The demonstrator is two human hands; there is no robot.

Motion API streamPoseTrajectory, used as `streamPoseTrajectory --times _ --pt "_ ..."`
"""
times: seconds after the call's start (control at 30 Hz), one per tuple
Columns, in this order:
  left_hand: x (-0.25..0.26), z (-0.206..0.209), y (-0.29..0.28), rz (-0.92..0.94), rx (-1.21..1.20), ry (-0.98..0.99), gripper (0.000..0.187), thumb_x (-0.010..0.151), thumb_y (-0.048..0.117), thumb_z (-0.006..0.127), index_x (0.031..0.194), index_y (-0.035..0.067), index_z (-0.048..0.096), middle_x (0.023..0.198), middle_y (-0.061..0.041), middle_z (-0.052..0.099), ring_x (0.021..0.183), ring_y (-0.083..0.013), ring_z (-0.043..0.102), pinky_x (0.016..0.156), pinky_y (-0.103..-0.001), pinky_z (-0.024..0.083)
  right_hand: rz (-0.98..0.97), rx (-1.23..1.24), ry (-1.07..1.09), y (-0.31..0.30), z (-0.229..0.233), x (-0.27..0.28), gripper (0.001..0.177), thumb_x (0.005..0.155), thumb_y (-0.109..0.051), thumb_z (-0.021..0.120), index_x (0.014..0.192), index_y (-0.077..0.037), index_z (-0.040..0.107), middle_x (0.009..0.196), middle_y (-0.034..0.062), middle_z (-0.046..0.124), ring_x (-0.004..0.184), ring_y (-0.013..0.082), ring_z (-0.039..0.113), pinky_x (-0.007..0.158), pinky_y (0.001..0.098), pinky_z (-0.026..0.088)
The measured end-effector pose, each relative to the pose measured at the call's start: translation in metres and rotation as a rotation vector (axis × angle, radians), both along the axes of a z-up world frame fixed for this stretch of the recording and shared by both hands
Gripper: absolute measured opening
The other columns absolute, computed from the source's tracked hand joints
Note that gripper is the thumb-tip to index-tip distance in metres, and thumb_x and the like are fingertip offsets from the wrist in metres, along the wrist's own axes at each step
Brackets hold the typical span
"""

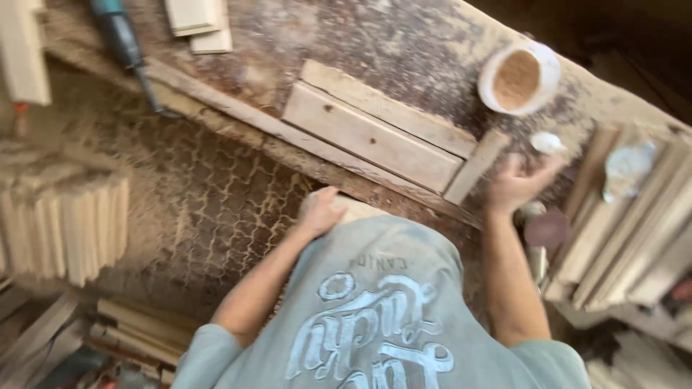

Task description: Sanding the edges of small wooden boards with a power tool and applying wood glue to joints.

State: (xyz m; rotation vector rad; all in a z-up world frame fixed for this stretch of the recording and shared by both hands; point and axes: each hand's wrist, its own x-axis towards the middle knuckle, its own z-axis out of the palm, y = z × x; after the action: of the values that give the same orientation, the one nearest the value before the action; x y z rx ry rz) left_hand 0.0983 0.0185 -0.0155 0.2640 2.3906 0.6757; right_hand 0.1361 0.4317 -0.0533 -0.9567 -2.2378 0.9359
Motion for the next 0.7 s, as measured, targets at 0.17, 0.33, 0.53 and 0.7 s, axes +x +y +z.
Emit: streamPoseTrajectory --times 0.17,0.33,0.53,0.7 --pt "-0.020 -0.028 -0.043 -0.306 -0.158 -0.166 0.049 0.085 0.052 0.070 0.118 0.015 0.071 0.120 -0.013 0.072 0.115 -0.0366 0.068 0.094 -0.050 0.055 0.024 0.060 -0.266 -0.099 0.033 0.093 0.026 0.085 -0.019 0.086 0.110 -0.016 0.078 0.105 0.0064 0.075 0.102 0.0271 0.070 0.092 0.0389 0.055" --pt "-0.056 -0.014 -0.048 -0.387 -0.303 -0.201 0.060 0.086 0.057 0.071 0.126 0.013 0.073 0.129 -0.011 0.073 0.121 -0.0350 0.066 0.100 -0.050 0.054 -0.136 0.101 -0.244 -0.098 0.039 0.166 0.047 0.082 -0.016 0.084 0.126 -0.008 0.070 0.121 0.0164 0.070 0.118 0.0357 0.063 0.106 0.0452 0.046" --pt "-0.039 -0.001 -0.033 -0.152 -0.338 -0.099 0.041 0.082 0.057 0.073 0.100 0.020 0.071 0.109 -0.001 0.076 0.111 -0.0308 0.070 0.089 -0.048 0.056 -0.072 0.373 -0.402 0.024 0.012 0.196 0.083 0.049 -0.017 0.100 0.123 -0.006 0.063 0.111 0.0155 0.062 0.108 0.0392 0.062 0.105 0.0519 0.044" --pt "0.017 0.035 0.041 0.095 -0.215 -0.262 0.052 0.075 0.058 0.080 0.117 0.027 0.075 0.107 -0.001 0.078 0.110 -0.0263 0.071 0.090 -0.044 0.058 0.029 -0.316 -0.904 0.073 0.046 0.185 0.074 0.059 -0.041 0.099 0.112 -0.006 0.059 0.106 0.0208 0.073 0.106 0.0450 0.069 0.090 0.0589 0.054"
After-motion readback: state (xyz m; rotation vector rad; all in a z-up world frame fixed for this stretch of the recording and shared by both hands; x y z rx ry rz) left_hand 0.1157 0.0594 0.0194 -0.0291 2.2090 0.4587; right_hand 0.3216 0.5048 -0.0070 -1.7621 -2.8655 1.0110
